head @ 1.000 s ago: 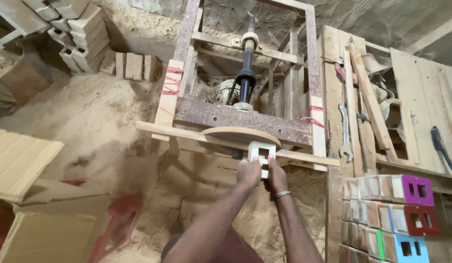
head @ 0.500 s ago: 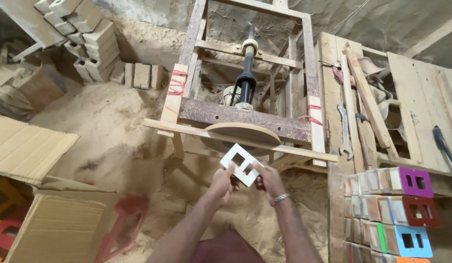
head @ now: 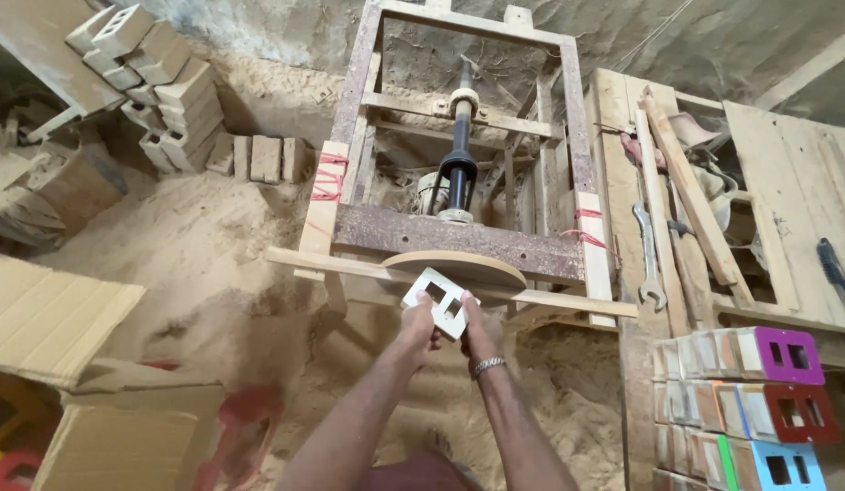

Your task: The person sands the edges of several small, colorful wooden blocks using a rotating grinding wheel. They pick up each block from a cardboard box, press it against the spinning wheel to smooth the edges, and then place the finished block on a nearby wooden surface.

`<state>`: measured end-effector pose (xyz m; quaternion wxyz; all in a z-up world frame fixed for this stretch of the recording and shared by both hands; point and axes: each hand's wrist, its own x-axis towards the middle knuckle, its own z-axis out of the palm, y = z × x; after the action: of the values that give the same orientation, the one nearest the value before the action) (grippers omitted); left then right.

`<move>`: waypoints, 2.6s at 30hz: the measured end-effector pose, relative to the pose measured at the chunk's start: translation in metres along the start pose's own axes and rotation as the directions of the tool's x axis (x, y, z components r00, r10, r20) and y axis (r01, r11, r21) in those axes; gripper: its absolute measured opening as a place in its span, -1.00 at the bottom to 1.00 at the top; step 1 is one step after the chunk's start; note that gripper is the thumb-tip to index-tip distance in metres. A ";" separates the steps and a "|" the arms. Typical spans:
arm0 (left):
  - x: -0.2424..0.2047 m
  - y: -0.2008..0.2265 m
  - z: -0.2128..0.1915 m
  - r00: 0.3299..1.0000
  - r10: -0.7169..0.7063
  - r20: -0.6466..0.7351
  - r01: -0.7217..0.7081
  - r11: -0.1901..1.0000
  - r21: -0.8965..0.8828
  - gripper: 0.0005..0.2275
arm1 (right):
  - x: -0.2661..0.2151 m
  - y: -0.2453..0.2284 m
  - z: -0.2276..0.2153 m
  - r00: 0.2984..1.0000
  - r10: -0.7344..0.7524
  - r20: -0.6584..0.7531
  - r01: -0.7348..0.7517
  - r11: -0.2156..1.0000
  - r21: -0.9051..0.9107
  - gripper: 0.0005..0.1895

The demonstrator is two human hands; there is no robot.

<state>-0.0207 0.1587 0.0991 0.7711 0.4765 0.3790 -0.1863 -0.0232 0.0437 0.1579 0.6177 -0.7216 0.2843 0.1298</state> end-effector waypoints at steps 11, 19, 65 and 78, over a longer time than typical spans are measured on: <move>0.001 0.013 -0.016 0.998 0.026 0.057 -0.028 0.999 0.032 -0.58 | -0.011 0.003 0.007 0.992 0.070 0.109 -0.083 0.989 0.123 -0.59; 0.001 0.021 -0.019 1.000 0.027 0.003 -0.027 0.992 0.124 -0.62 | -0.021 0.010 0.011 0.984 0.104 0.148 -0.132 0.971 0.199 -0.58; -0.024 0.052 -0.075 0.996 -0.056 0.075 0.034 0.963 0.269 -0.56 | -0.008 0.014 0.041 0.981 0.112 0.158 -0.159 0.931 0.329 -0.65; -0.029 0.051 -0.075 0.999 0.019 0.047 -0.029 0.973 0.231 -0.59 | -0.017 0.010 0.045 0.975 0.174 0.140 -0.213 0.914 0.345 -0.66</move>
<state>-0.0363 0.2463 0.1320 0.7208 0.5633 0.3317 -0.2304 -0.0349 0.0902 0.1497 0.7372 -0.5573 0.3398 0.1746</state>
